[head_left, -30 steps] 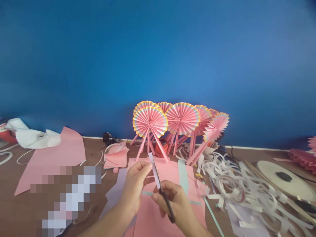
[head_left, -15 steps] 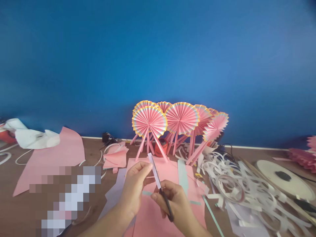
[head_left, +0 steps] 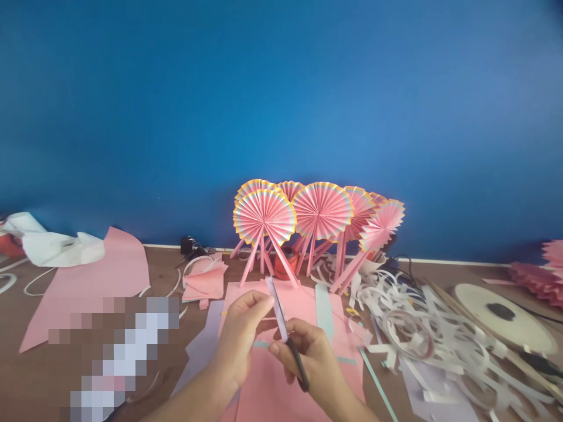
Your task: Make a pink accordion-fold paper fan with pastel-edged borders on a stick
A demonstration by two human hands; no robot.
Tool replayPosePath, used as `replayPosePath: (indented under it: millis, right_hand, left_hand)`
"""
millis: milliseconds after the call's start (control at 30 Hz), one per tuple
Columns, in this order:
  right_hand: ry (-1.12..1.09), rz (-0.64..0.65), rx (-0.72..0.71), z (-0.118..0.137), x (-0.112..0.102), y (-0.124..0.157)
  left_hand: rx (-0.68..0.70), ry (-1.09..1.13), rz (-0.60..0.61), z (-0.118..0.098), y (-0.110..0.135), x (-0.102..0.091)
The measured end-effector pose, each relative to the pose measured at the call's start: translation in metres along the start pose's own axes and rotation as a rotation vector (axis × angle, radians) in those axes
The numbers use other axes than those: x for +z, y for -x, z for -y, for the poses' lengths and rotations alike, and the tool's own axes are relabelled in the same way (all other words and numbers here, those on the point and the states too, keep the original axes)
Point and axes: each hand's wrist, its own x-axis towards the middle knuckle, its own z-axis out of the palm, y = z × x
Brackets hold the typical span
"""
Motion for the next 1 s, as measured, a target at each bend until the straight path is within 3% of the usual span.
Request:
replayPosePath:
  millis: [500, 1000]
  right_hand:
    - [-0.044, 0.052, -0.047, -0.006, -0.002, 0.001]
    - [0.01, 0.007, -0.064, -0.015, -0.001, -0.001]
  left_hand:
    - [0.057, 0.017, -0.035, 0.001, -0.003, -0.002]
    - [0.049, 0.003, -0.061, -0.002, 0.0, 0.0]
